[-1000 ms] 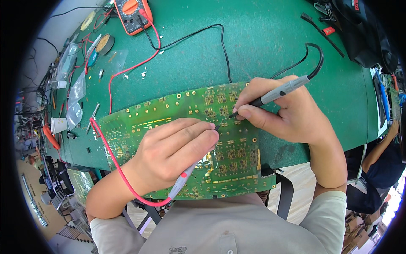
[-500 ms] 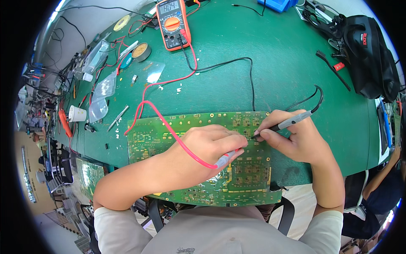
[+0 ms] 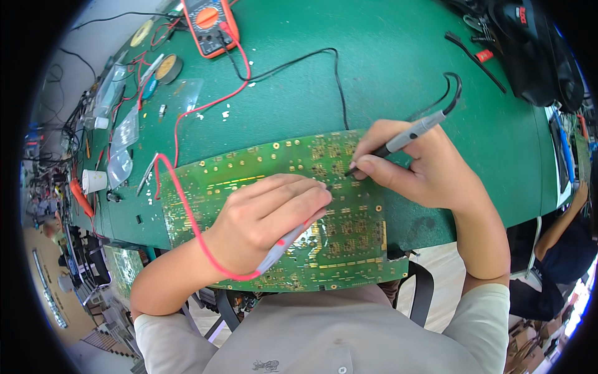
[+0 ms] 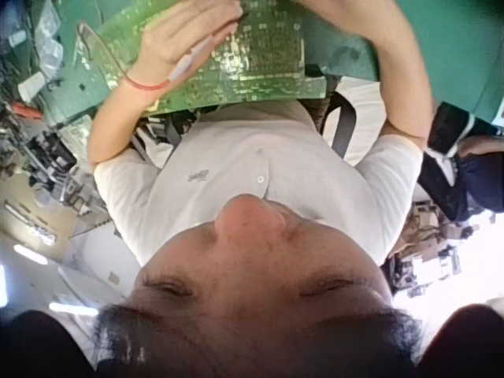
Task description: The person uses a multimeter to test multiple points on a green circuit board. They repeatedly flip the board over to access both sides and continue probing different traces and pads. The multimeter display is visible during testing.
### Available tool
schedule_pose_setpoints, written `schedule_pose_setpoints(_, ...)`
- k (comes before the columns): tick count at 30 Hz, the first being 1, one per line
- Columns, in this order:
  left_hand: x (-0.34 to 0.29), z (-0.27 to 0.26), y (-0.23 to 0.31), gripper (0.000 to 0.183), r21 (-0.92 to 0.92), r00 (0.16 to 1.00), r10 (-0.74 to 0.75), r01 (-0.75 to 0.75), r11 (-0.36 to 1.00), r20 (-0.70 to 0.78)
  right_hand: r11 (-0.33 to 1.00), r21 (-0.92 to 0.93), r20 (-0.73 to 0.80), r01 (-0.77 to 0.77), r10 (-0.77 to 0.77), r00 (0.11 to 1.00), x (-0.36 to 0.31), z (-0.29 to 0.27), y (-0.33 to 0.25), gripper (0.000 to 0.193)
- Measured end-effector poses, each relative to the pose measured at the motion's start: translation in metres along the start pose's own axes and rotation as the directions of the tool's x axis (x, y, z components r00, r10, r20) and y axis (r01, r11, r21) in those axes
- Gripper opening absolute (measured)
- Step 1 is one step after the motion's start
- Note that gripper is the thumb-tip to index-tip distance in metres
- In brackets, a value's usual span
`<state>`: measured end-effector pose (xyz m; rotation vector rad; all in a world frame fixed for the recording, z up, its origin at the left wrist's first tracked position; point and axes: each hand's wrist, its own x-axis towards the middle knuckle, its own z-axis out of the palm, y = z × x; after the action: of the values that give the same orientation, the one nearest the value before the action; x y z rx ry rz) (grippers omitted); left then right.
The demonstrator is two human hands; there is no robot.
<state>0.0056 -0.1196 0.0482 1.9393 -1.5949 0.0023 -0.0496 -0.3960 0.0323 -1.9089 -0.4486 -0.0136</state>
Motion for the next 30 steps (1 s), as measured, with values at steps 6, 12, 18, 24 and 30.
schedule_pose_setpoints(6,-0.003,0.016,-0.006,0.028,0.075,0.983,0.172,-0.167,0.983,-0.061,0.998,0.043,-0.09,0.054,-0.05,0.995,0.003,0.006,0.005,0.009)
schedule_pose_setpoints(12,0.0,0.015,-0.006,0.028,0.092,0.986,0.159,-0.155,0.984,-0.041,1.0,0.018,-0.012,-0.008,0.009,1.0,0.001,0.0,0.001,0.001)
schedule_pose_setpoints(18,0.001,0.015,-0.005,0.029,0.1,0.989,0.143,-0.139,0.985,-0.042,1.0,0.016,-0.014,0.008,-0.008,1.0,0.001,0.001,0.001,0.001)
schedule_pose_setpoints(24,0.0,0.015,-0.006,0.03,0.1,0.989,0.141,-0.137,0.986,-0.043,0.999,0.038,-0.014,0.009,-0.009,1.0,0.001,0.001,0.002,0.002)
schedule_pose_setpoints(30,0.002,0.016,-0.005,0.031,0.101,0.987,0.148,-0.142,0.985,-0.056,0.998,0.026,-0.058,0.053,-0.051,0.997,0.003,0.004,0.005,0.007)
